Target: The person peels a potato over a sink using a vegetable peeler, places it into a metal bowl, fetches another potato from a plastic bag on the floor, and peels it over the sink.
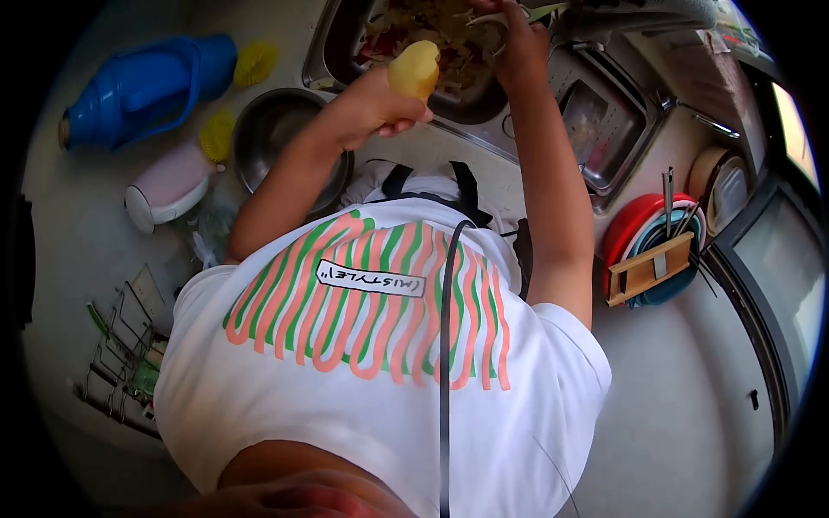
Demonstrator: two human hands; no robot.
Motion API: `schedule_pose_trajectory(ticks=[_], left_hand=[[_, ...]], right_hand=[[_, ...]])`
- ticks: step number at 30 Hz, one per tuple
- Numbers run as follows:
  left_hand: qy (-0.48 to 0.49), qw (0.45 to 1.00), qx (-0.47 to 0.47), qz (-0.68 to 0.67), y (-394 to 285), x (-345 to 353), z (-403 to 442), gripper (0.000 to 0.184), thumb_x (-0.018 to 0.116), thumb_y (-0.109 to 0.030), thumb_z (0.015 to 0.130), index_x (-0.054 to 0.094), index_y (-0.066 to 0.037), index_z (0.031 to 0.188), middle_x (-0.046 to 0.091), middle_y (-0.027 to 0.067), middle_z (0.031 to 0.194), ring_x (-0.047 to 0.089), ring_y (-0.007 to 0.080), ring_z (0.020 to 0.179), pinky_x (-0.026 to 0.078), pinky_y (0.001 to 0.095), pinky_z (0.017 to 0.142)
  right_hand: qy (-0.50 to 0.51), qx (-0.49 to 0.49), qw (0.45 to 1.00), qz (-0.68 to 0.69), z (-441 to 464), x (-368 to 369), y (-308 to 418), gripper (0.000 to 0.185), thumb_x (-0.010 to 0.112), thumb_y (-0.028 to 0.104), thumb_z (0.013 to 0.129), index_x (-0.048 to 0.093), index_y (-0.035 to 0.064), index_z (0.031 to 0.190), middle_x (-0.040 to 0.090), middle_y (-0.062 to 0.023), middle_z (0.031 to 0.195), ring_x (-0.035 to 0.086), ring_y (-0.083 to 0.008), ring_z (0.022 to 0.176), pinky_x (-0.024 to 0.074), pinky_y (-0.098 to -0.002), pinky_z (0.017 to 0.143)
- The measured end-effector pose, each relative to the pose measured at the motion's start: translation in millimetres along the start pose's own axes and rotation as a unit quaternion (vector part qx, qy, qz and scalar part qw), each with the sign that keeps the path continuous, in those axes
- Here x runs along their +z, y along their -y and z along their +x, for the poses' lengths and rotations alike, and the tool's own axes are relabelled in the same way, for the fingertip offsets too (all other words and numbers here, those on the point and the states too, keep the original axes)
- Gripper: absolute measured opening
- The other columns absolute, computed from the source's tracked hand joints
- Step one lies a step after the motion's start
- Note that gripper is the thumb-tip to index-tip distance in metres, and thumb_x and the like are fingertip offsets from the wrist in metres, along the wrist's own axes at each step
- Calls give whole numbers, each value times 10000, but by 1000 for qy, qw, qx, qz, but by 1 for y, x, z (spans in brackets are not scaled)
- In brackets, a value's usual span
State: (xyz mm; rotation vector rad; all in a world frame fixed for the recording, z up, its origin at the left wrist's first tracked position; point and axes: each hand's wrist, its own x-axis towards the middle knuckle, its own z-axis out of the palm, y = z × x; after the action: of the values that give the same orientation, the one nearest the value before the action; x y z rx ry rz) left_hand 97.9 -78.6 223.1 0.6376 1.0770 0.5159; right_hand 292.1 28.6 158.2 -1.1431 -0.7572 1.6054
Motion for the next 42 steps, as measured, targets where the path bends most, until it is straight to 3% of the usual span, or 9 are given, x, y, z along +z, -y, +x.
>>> schedule_pose_trajectory(ticks=[4, 6, 7, 10, 15, 20, 29, 39, 42], left_hand=[[-45, 994, 15, 100, 3, 3, 6, 149, 752, -70, 766, 638, 5, 825, 611, 36, 644, 560, 110, 498, 426, 261, 457], [-73, 975, -4, 210, -2, 15, 4, 129, 733, -63, 778, 625, -6, 817, 606, 37, 638, 546, 107, 485, 407, 254, 450], [-75, 974, 23, 213, -5, 16, 0, 119, 731, -54, 761, 625, -5, 786, 623, 40, 650, 568, 112, 502, 428, 257, 465], [-69, 984, 29, 159, 6, 3, 3, 266, 758, -105, 736, 637, 5, 946, 640, 42, 682, 600, 122, 536, 469, 292, 492], [-43, 994, 50, 83, 11, -1, 0, 447, 751, -42, 798, 551, -33, 1197, 646, 61, 780, 603, 120, 571, 463, 292, 490], [11, 988, 150, -41, 20, -3, 3, 778, 762, -63, 869, 298, -109, 1491, 640, 108, 1055, 638, 145, 767, 503, 290, 594], [-90, 978, 183, -31, 14, 6, 3, 749, 712, -107, 933, 290, -86, 1551, 610, 95, 1239, 671, 169, 944, 551, 327, 837], [-24, 983, 172, -53, 2, -3, -4, 827, 750, 36, 733, 393, -33, 1476, 663, 88, 922, 671, 167, 701, 548, 301, 603], [-33, 981, 191, -8, -9, 5, -12, 739, 745, 8, 811, 422, -60, 1473, 663, 68, 904, 654, 144, 693, 530, 282, 584]], right_hand=[[143, 107, 984, 29, -38, 28, 15, 313, 675, 291, 1024, 732, -7, 949, 760, -179, 1021, 720, -276, 1017, 587, -394, 838], [254, 144, 956, -19, -39, 31, -1, 352, 624, 349, 1037, 734, 37, 1157, 733, -87, 1198, 663, -218, 1166, 514, -379, 1028], [149, 153, 977, -4, -42, 45, 16, 312, 680, 287, 1022, 746, -17, 1003, 761, -150, 1003, 727, -227, 900, 587, -358, 762], [25, -80, 969, -231, 8, 4, -18, 388, 681, 343, 1021, 727, -33, 1105, 767, -103, 987, 714, -185, 826, 573, -335, 786], [26, 55, 996, 71, 8, 5, 4, 459, 576, 404, 1068, 700, -34, 1128, 736, -139, 1178, 693, -234, 1070, 565, -348, 873], [185, 144, 893, 384, -13, 7, 0, 507, 487, 444, 1092, 697, -16, 1129, 698, -167, 1288, 615, -310, 1284, 495, -432, 1094], [35, 146, 951, 271, -41, 45, -3, 429, 590, 459, 1043, 714, 62, 936, 757, -130, 973, 710, -252, 941, 570, -394, 881], [96, 98, 991, 7, -66, 66, 18, 191, 743, 213, 966, 665, 55, 1041, 698, -43, 932, 666, -137, 787, 534, -284, 717], [147, 73, 983, -88, -66, 68, 26, 192, 741, 223, 972, 658, 55, 1014, 687, -27, 908, 648, -119, 777, 521, -284, 700]])
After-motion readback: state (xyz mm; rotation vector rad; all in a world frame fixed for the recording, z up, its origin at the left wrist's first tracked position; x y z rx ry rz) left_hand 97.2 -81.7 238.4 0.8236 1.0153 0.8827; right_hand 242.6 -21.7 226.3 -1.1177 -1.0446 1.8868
